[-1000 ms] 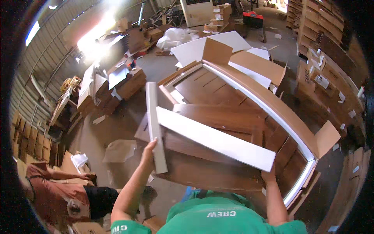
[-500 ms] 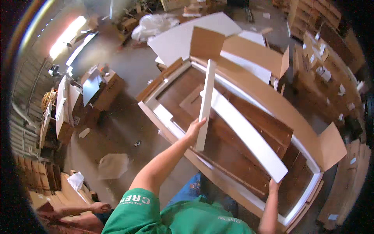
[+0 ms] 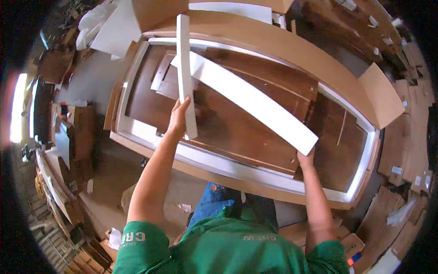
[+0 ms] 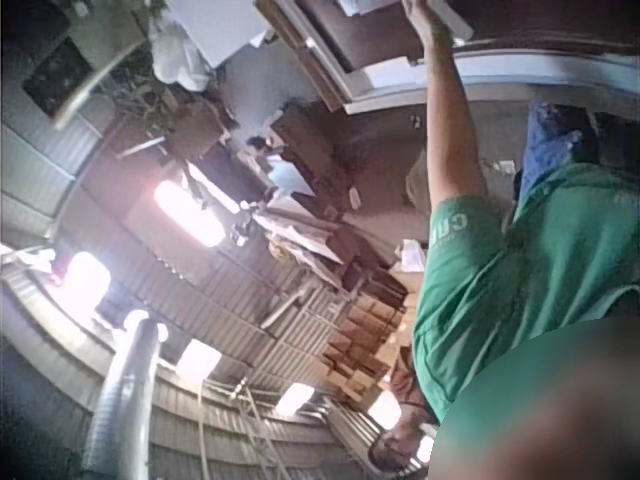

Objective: Packing wooden panels and styrofoam protective inserts into a large cardboard shipping box.

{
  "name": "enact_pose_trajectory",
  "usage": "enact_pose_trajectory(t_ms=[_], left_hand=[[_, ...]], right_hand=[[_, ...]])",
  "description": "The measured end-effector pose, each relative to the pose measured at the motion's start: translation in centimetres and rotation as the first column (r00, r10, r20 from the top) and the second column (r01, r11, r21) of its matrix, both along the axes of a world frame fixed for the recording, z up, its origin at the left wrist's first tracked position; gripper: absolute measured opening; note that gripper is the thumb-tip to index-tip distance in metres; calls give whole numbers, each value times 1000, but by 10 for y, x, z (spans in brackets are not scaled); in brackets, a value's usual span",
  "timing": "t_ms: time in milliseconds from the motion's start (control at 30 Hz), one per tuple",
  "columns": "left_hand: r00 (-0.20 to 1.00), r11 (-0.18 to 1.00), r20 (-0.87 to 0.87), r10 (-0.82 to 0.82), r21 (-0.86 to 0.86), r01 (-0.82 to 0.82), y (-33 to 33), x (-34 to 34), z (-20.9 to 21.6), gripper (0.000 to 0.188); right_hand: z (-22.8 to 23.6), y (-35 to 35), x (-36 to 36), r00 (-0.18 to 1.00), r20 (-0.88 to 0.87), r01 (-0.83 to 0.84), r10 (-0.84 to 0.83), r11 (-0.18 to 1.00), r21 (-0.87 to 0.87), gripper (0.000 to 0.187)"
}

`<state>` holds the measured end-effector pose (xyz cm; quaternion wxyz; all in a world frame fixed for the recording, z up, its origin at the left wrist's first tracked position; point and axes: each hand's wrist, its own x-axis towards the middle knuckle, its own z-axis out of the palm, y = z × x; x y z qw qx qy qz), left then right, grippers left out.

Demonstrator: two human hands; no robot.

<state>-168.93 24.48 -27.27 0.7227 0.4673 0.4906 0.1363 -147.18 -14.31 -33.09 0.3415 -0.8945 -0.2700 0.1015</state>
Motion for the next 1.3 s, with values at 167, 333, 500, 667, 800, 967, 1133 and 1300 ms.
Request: enact_pose_trajectory(t_ms=[167, 333, 500, 667, 800, 967, 1133, 1300], left_hand=[[999, 999, 3, -38, -7, 38, 0, -7, -2, 38], [998, 999, -36, -48, 24, 49, -3, -14, 13, 30], [994, 996, 54, -92, 9, 92, -6, -15, 19, 27], [995, 998, 84, -48, -42, 51, -6, -13, 3, 31], [996, 998, 61, -66, -8, 67, 2, -20, -4, 30], [987, 984, 147, -62, -159, 86, -13, -7, 12, 32], [978, 972, 179, -110, -186, 144, -11, -18, 6, 34], [962, 975, 247, -117, -155, 158, -30, -26, 20, 37]], right_hand=[[-24, -8, -32, 991, 106, -77, 81, 996, -49, 26], [17, 15, -31, 992, -127, 5, -10, 999, -42, 23], [23, 20, -15, 992, -126, -27, 2, 981, -193, 26], [50, 32, -8, 947, -286, 92, -144, 977, -190, 31], [68, 40, -2, 923, -361, 39, -132, 966, -254, 44], [52, 31, 7, 956, -291, -26, -44, 972, -234, 42], [77, 31, 6, 963, -269, -80, 21, 974, -212, 36], [81, 28, 9, 842, -537, -102, -60, 958, -268, 33]])
